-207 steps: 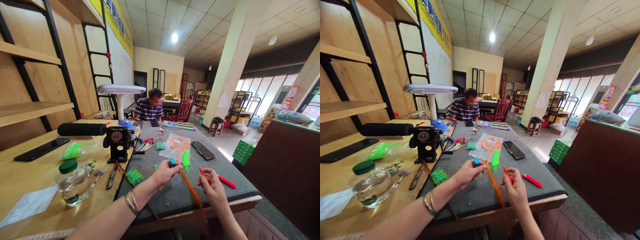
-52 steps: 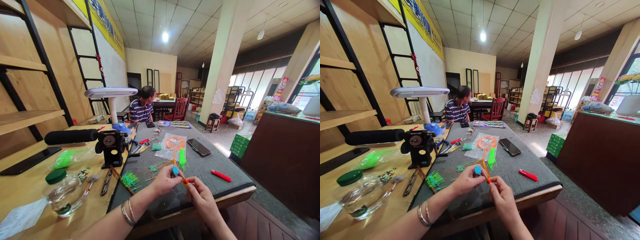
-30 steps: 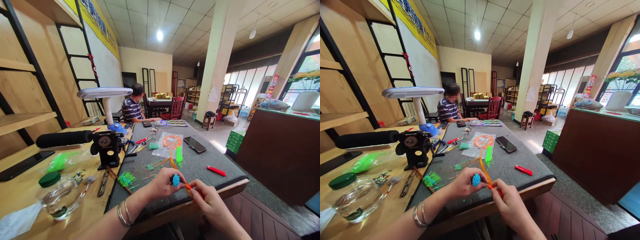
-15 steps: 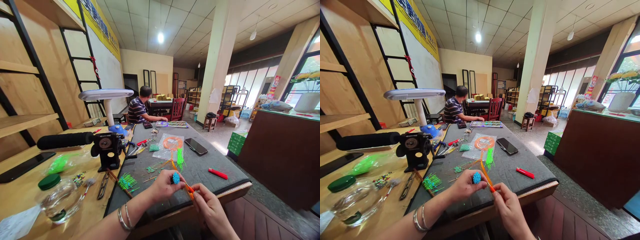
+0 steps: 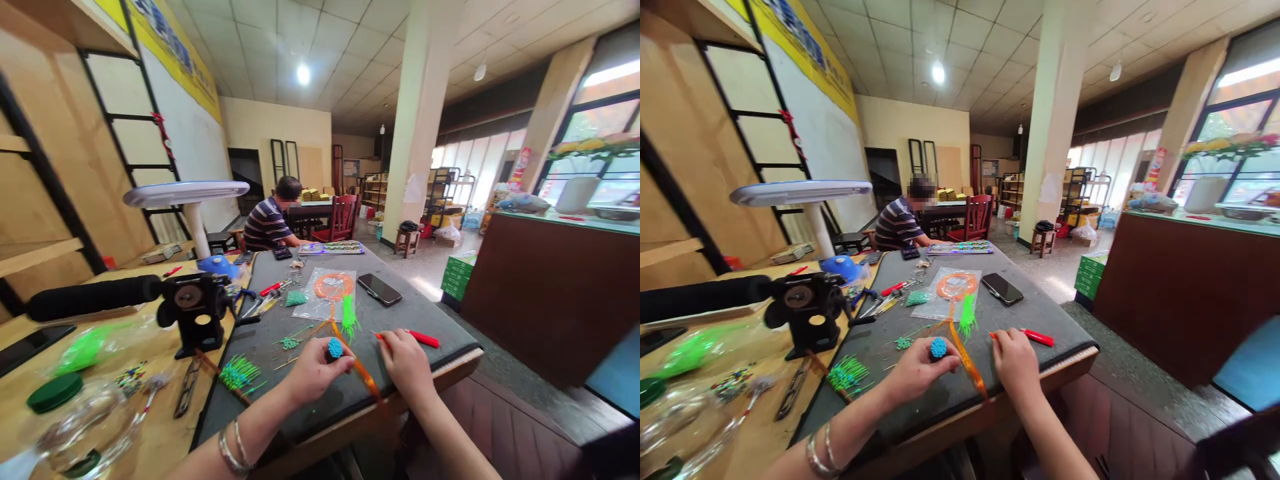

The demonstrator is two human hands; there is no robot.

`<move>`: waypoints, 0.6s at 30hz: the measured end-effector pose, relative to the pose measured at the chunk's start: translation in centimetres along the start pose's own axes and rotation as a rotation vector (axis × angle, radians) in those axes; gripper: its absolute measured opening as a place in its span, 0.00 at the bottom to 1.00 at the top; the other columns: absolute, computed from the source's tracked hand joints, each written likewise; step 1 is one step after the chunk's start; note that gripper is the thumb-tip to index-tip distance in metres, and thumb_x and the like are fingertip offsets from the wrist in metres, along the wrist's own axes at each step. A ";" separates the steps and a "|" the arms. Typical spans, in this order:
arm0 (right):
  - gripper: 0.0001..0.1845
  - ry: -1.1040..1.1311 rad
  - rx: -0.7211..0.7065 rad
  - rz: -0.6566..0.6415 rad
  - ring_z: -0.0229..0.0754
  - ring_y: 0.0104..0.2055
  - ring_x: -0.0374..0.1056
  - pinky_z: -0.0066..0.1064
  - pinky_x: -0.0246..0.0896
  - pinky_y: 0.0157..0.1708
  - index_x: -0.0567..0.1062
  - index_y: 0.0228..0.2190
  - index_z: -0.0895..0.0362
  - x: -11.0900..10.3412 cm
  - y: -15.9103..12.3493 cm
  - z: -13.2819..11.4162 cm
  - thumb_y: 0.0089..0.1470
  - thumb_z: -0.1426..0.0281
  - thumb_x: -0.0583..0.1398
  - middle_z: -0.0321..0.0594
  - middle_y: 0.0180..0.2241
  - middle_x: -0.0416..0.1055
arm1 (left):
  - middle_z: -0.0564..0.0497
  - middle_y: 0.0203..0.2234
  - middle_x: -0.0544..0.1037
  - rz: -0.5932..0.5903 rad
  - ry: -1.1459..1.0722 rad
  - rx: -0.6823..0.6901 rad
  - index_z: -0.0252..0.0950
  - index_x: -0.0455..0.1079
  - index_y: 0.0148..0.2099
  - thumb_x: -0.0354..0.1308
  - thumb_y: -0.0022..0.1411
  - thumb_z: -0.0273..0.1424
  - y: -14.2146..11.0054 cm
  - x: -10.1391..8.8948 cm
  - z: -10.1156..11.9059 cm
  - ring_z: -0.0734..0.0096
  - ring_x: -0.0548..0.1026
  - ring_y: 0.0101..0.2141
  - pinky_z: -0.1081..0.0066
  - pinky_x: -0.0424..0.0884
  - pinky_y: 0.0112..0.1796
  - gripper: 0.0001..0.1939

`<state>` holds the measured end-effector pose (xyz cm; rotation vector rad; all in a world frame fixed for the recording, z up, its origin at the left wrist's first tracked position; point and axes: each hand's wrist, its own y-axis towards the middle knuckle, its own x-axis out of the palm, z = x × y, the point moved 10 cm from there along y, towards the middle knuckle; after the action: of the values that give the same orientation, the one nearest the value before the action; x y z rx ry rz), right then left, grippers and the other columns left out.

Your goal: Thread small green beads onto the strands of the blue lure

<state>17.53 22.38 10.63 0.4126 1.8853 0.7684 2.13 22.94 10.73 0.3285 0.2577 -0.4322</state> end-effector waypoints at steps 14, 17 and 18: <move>0.18 -0.402 0.615 -0.005 0.51 0.41 0.68 0.40 0.61 0.41 0.74 0.40 0.59 -5.8 -21.2 17.8 0.58 0.62 0.50 0.50 0.37 0.75 | 0.51 0.21 0.76 -0.042 0.137 -0.079 0.34 0.74 0.29 0.61 0.50 0.42 -0.7 -1.3 -0.2 0.72 0.67 0.21 0.75 0.62 0.22 0.15; 0.19 -0.485 0.708 -0.101 0.56 0.44 0.67 0.42 0.62 0.38 0.74 0.41 0.60 -4.5 -28.3 21.6 0.52 0.62 0.54 0.53 0.39 0.75 | 0.51 0.21 0.75 -0.044 0.135 -0.096 0.34 0.74 0.30 0.61 0.50 0.42 -0.7 -1.3 -0.5 0.75 0.65 0.19 0.76 0.59 0.20 0.15; 0.19 -0.491 0.705 -0.138 0.56 0.45 0.67 0.41 0.63 0.39 0.74 0.41 0.59 -3.6 -29.9 22.2 0.51 0.62 0.55 0.52 0.41 0.75 | 0.52 0.21 0.74 -0.045 0.132 -0.102 0.34 0.74 0.31 0.61 0.51 0.42 -0.7 -1.3 -0.7 0.76 0.64 0.19 0.76 0.58 0.19 0.15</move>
<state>40.79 5.34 -13.28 0.8134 1.6373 -0.1214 0.53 23.06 10.37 0.2516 0.4149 -0.4412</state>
